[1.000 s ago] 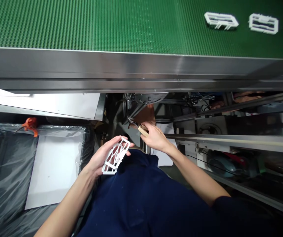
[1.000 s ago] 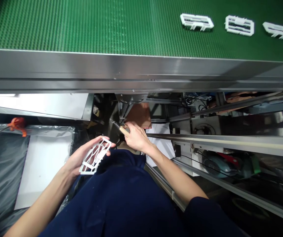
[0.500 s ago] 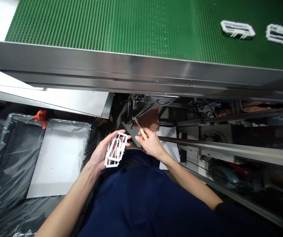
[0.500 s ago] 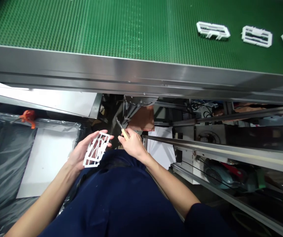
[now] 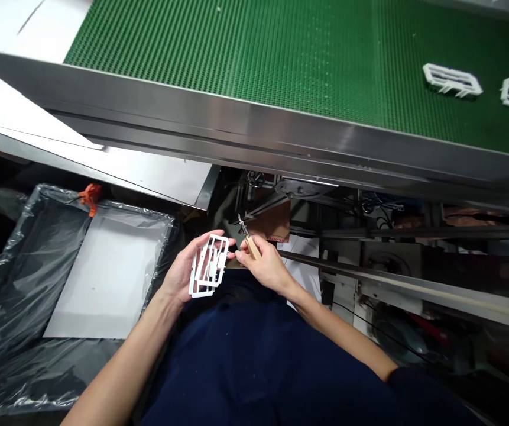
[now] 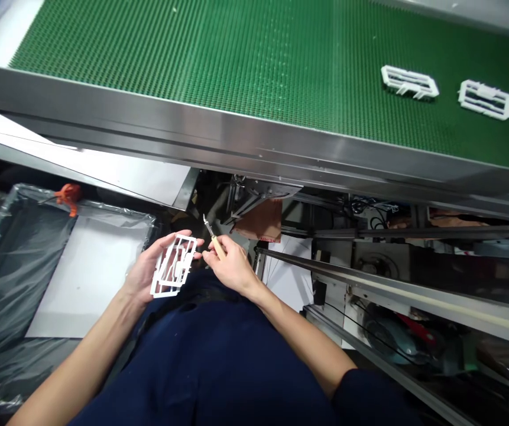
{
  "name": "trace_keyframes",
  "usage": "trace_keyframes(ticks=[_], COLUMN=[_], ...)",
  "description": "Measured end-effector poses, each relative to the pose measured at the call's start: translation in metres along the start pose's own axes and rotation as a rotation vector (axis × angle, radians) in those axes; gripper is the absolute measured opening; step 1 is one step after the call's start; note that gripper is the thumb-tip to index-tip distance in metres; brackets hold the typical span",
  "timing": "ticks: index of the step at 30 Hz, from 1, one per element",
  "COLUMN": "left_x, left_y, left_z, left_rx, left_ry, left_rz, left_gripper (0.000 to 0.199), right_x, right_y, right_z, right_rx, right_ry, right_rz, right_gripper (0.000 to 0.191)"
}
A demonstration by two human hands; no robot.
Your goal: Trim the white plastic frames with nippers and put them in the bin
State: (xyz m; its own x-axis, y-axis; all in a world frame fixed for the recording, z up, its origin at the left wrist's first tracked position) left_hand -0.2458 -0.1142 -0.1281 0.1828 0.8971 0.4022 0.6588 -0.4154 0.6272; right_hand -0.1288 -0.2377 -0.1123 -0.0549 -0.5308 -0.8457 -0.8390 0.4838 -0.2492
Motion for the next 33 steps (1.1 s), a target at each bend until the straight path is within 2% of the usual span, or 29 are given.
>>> trace_keyframes(ticks=[13,22,28,33], left_x=[0.004,0.007,-0.014,-0.041], left_y=[-0.007,-0.015,-0.035,-0.050], left_z=[0.001,0.001,0.002,-0.009], left_rx=[0.017,0.030,0.150,0.296], left_ry=[0.065,0.061,0.000,-0.020], left_rz=[-0.044,-0.133,-0.266,-0.335], left_gripper=[0.024,0.022,0.011,0.014], right_x=[-0.005,-0.005,-0.007,-0.034], right_y=[0.007,0.006,0.020,0.062], right_z=[0.008,0.029,0.080,0.146], right_rx=[-0.020,-0.028,-0.058,-0.015], right_ry=[-0.039,-0.064,-0.152,-0.321], right_rz=[-0.011,-0.118,-0.379,-0.572], right_gripper=[0.014,0.020,0.037,0.037])
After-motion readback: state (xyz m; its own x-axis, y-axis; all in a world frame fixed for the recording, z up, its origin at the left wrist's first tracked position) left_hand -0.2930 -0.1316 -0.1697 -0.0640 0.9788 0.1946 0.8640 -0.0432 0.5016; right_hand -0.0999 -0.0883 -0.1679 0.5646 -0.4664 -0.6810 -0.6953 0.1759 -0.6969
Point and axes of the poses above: each hand's wrist, its own z-axis towards the middle knuckle, its own y-axis out of the palm, x = y × z, the point moved 1 cm from there along z, towards the middle knuckle, and after that the axes turned 9 degrees about z, right-handed, at the moved point
